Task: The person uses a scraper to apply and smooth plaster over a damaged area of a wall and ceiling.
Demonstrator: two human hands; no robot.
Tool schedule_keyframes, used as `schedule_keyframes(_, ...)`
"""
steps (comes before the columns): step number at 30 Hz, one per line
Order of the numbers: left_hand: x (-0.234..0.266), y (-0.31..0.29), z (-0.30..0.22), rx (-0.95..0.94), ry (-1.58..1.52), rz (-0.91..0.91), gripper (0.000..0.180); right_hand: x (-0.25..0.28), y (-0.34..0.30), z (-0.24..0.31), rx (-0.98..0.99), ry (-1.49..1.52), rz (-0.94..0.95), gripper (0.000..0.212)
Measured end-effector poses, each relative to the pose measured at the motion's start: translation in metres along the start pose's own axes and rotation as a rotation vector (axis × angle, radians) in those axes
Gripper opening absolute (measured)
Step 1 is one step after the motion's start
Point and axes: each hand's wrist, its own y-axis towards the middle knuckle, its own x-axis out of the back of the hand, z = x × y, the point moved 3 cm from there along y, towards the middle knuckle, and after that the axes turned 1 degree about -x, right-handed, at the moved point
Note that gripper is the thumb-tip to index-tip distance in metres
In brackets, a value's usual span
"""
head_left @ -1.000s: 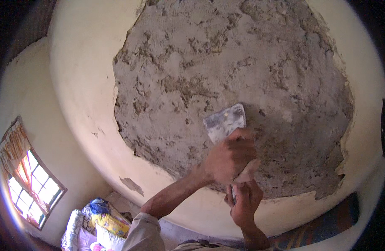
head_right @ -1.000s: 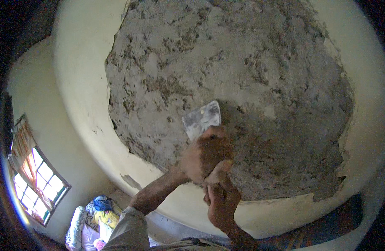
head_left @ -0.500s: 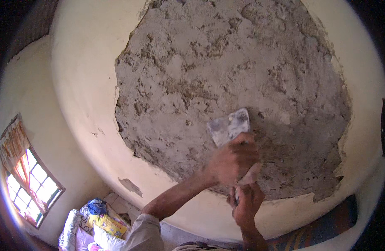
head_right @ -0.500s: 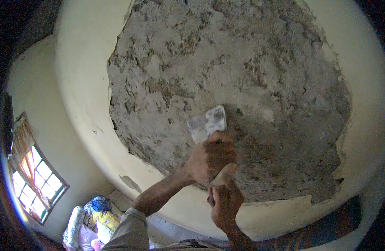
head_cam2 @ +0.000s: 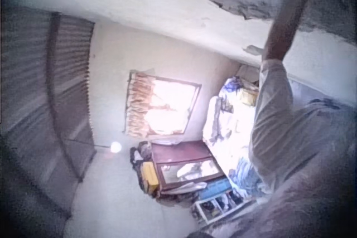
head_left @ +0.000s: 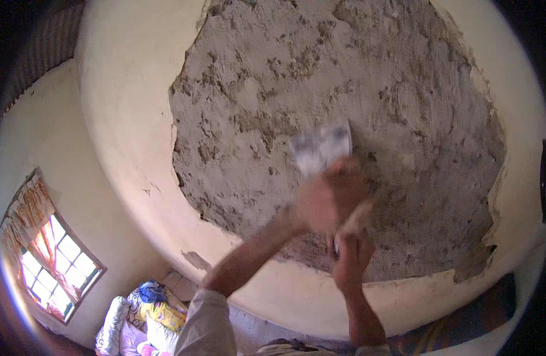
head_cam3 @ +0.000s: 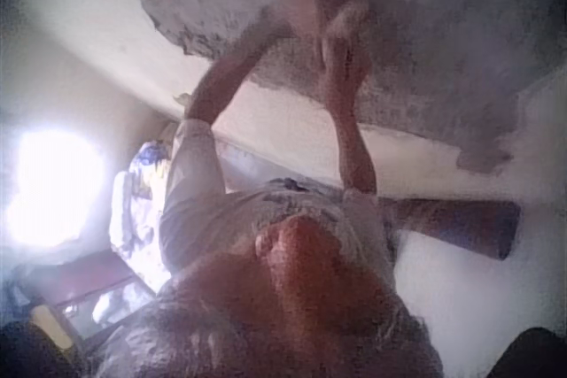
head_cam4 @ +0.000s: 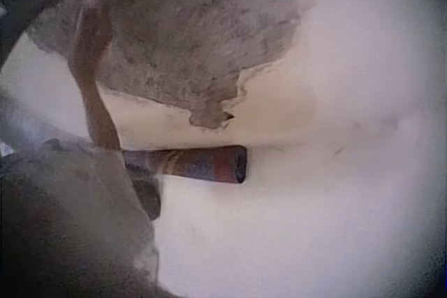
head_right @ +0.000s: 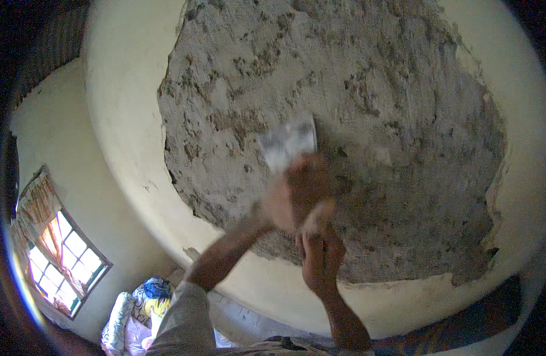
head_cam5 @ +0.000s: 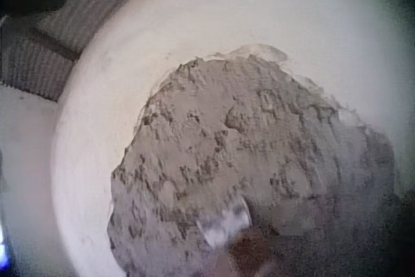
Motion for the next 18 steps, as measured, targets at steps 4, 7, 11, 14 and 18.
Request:
schedule_keyframes(4, 0.023, 0.027, 0.031, 0.034, -0.058, -0.025, 0.028, -0.024, 0.036, 0.03, -0.053, 0.033, 0.087, 0.024)
schedule_keyframes(7, -0.001, -0.028, 0.011, 0.154, -0.089, 0.16, 0.015, -0.002, 0.004, -0.023, -0.049, -0.165, 0.13, 0.025)
schedule_keyframes(11, -0.038, -0.119, -0.07, 0.15, -0.181, 0.149, 0.034, 0.027, -0.098, -0.097, -0.234, -0.111, 0.143, 0.029)
schedule_keyframes(14, -0.035, -0.111, -0.063, 0.132, -0.162, 0.211, 0.032, 0.029, -0.088, -0.098, -0.051, -0.194, 0.154, 0.022)
schedule_keyframes(18, -0.005, -0.048, -0.01, 0.141, -0.118, 0.183, 0.013, 0.008, -0.026, -0.044, -0.131, -0.202, 0.182, 0.018)
